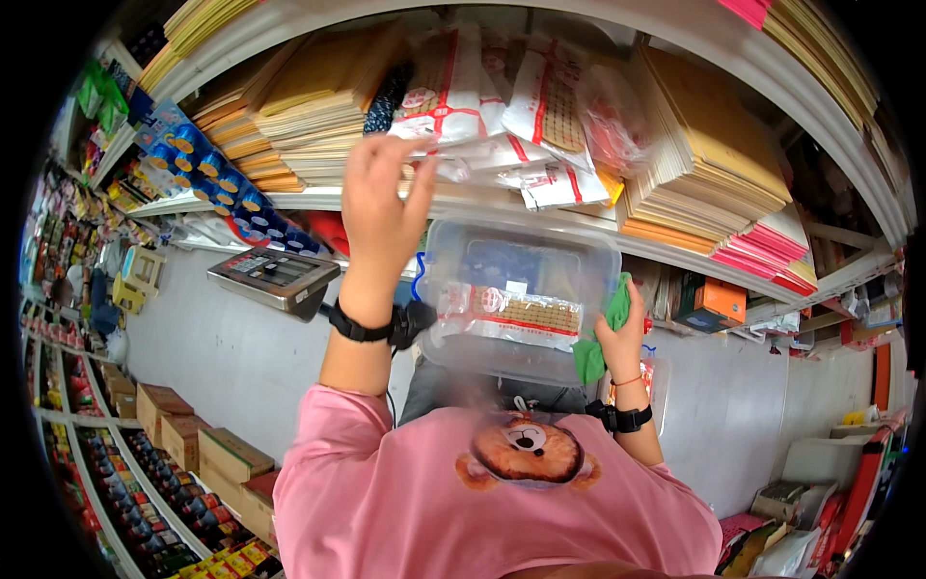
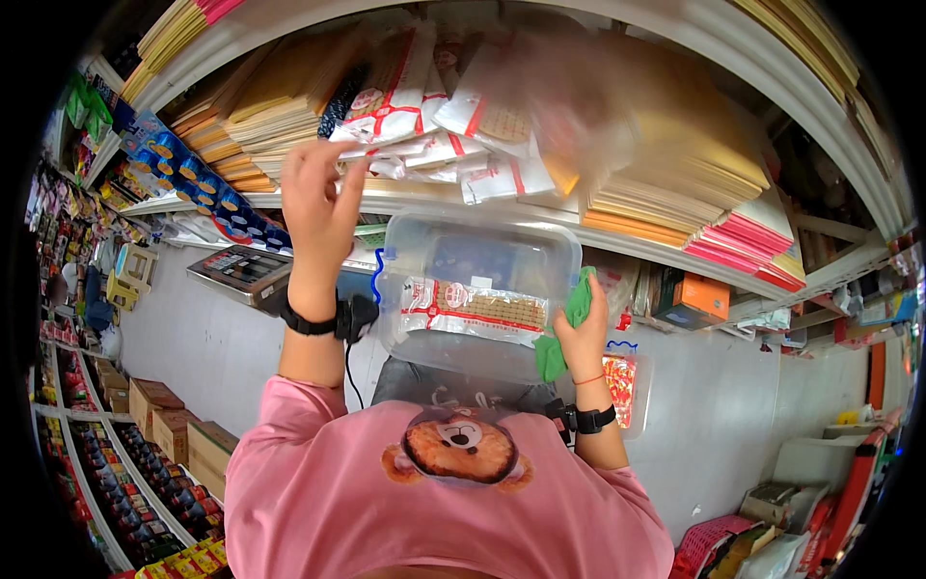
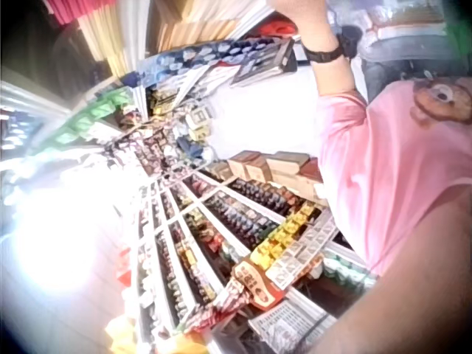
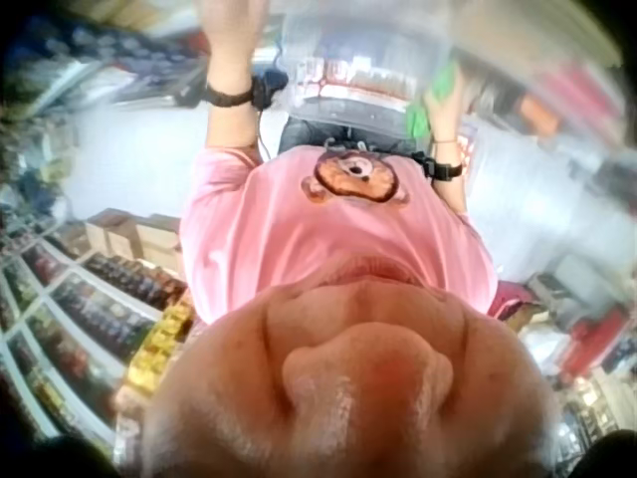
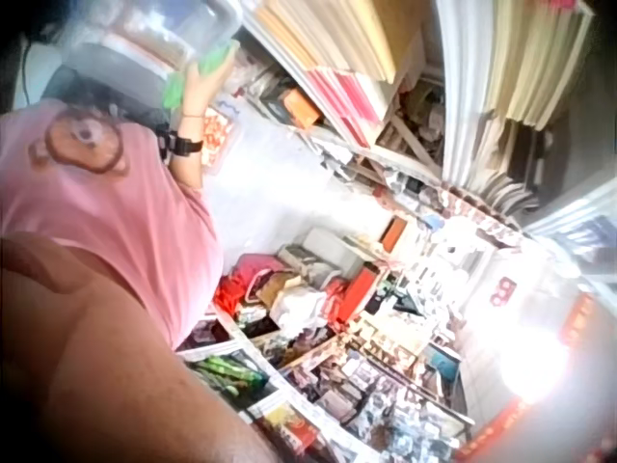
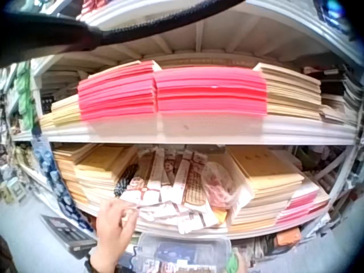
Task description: The person organizes various small packaged items and supplies inside a clear plastic storage bin, handling objects such as a green cloth, small bags of goods, rolls of tape, and a long orange strap.
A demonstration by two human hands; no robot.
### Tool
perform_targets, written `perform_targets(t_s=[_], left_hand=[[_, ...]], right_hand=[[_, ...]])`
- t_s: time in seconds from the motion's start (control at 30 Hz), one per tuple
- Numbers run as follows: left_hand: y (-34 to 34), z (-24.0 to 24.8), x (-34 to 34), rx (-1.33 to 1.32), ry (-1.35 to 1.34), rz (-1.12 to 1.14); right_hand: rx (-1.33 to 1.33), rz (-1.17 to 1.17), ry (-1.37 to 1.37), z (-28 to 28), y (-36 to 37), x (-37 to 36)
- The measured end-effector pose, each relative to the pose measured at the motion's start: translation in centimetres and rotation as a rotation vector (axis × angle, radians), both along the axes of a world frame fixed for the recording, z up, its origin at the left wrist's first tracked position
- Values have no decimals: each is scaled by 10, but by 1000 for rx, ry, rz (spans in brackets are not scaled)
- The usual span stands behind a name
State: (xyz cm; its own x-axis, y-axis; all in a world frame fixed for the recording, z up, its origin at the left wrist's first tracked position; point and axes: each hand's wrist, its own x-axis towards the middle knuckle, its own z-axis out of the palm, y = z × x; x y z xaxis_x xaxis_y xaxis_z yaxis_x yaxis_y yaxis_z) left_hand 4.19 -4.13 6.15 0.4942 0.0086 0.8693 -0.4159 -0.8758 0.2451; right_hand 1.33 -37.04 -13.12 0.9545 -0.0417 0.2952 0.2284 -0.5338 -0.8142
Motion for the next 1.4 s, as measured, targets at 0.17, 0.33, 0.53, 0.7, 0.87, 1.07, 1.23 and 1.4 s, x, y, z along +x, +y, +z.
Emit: perform_targets(t_s=[0.17, 0.33, 0.53, 0.7, 0.87, 1.07, 1.23, 1.4], left_hand=[[29, -8, 33, -248, 179, -155], [27, -28, 28, -494, -31, -454], [50, -48, 10, -595, 41, -571], [53, -59, -5, -898, 266, -546], [43, -59, -11, -1181, 233, -780], [56, -101, -25, -1114, 509, -845], [65, -115, -42, -1174, 741, -804], [65, -129, -57, -743, 649, -512]], right_hand=[[18, -13, 9, 0, 4, -2], [49, -52, 21, 1, 8, 1], [-54, -83, -47, 18, 19, -9], [-82, -129, -28, 36, 25, -21], [-122, -141, -63, 39, 24, -34], [-60, -185, 40, 39, 29, -49], [-139, -173, -32, 35, 29, -42], [-80, -160, -52, 11, 8, -31]])
